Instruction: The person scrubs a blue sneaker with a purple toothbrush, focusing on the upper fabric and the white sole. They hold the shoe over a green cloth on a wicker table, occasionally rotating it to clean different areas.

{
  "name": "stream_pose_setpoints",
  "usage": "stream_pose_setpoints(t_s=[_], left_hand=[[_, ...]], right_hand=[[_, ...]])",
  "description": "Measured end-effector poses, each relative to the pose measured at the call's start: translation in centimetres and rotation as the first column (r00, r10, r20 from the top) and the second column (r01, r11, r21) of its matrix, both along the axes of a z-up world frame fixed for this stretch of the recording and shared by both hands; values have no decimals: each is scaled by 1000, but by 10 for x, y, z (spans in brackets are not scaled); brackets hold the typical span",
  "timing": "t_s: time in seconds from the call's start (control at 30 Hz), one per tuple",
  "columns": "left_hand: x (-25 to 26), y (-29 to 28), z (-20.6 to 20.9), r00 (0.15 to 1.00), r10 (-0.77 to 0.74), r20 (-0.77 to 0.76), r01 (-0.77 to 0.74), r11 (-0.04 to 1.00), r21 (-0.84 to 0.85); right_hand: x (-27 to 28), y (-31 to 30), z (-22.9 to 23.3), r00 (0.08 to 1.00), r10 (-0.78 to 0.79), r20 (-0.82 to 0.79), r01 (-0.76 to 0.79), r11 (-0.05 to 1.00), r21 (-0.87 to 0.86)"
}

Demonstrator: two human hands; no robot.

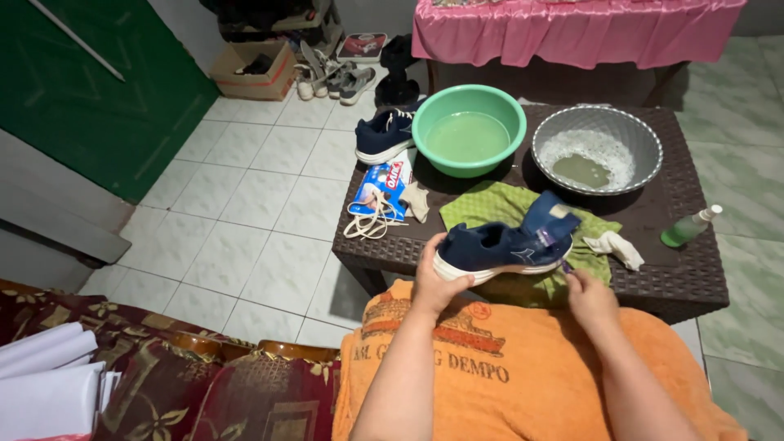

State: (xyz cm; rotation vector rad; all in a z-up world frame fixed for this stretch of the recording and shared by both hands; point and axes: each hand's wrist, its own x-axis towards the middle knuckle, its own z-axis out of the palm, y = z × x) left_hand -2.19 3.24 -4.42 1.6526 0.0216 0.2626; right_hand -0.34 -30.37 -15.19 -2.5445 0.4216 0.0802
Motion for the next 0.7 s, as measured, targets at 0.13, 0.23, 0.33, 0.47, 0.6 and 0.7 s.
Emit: stream_pose_setpoints(t_s=[0.13, 0.23, 0.33, 0.47, 0.6, 0.7], left_hand=[[11, -1, -13, 1000, 9, -16, -10, 998, -62], [8, 3, -22, 998, 31, -52, -37, 994, -107], [13, 2, -14, 998, 31, -62, -38, 993, -111], [22, 1, -30, 991, 105, -84, -121, 971, -205], [24, -8, -27, 974, 156, -163, -195, 945, -262], [18, -11, 24, 952, 140, -274, -226, 922, -314]], right_hand=[[-10, 43, 27, 996, -1, 90, -14, 986, 167], [-27, 50, 37, 984, 94, 152, -135, 950, 281], [-10, 10, 36, 998, 7, 66, -10, 999, 53], [-11, 16, 61, 999, 30, -24, -29, 999, 30], [16, -14, 84, 999, 13, -41, -15, 998, -58], [65, -18, 168, 999, 12, -35, -14, 998, -54]])
